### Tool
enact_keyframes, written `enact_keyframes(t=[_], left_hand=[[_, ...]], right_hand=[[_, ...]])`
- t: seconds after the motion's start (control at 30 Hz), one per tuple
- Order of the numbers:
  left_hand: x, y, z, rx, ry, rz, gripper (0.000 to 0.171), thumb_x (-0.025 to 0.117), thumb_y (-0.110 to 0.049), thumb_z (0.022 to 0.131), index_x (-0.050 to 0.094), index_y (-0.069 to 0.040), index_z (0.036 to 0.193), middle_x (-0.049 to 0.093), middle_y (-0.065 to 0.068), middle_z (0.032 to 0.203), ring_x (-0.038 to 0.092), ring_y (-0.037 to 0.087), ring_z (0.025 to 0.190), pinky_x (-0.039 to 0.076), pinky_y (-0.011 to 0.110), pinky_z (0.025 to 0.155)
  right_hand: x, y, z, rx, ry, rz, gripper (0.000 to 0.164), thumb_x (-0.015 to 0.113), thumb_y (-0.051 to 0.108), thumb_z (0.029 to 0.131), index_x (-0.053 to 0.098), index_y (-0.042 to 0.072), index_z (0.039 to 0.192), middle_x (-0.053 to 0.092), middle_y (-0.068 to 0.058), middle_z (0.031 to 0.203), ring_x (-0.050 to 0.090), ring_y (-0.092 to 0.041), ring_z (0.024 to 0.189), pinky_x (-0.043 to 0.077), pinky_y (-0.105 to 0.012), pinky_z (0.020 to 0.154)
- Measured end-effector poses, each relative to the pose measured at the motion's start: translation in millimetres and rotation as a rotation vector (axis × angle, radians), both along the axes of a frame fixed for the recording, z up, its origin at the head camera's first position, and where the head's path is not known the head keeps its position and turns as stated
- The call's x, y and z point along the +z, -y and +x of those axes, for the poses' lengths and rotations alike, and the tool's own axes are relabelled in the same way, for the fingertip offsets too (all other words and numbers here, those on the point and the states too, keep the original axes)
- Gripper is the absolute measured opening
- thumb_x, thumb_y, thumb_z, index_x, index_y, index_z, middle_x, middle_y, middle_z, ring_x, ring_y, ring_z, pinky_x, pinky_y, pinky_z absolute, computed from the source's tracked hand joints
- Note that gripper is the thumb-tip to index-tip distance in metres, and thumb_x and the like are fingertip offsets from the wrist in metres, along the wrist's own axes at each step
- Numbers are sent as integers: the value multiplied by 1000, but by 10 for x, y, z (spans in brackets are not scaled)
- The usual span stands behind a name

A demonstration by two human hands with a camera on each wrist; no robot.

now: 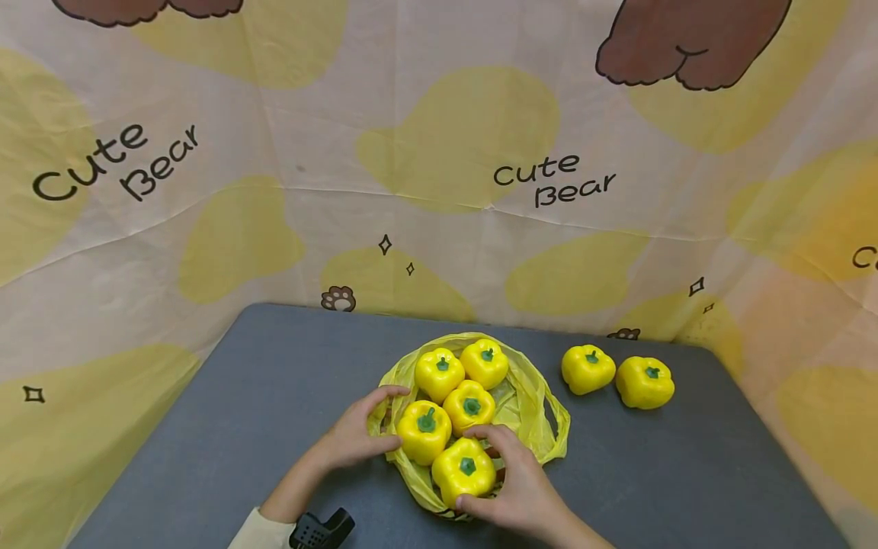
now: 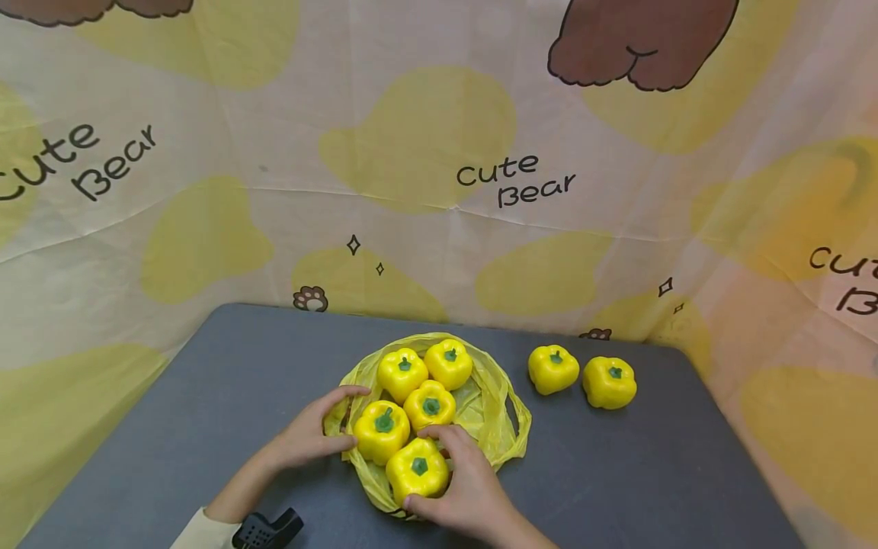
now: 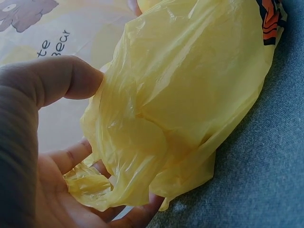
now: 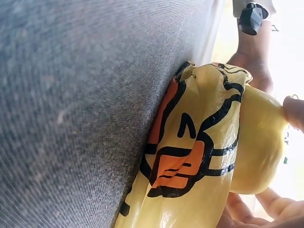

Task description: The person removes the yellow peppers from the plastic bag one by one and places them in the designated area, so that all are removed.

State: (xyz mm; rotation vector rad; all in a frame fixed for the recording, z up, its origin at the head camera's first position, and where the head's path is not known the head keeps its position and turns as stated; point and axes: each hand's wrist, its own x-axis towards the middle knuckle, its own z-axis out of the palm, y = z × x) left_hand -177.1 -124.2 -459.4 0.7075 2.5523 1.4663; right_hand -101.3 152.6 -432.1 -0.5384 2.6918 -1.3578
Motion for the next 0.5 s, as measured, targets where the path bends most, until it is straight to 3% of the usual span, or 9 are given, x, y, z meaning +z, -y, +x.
enact_keyframes(t=[0.5], left_hand=[[3, 6, 2, 5, 11, -9, 63, 75, -24, 75, 52, -16, 133, 56, 7, 136, 50, 27, 122, 41, 39, 98]], right_hand=[[135, -79, 4, -4, -74, -42, 65, 86, 32, 67, 57, 21, 124, 58, 2, 116, 54, -11, 95, 51, -25, 63]])
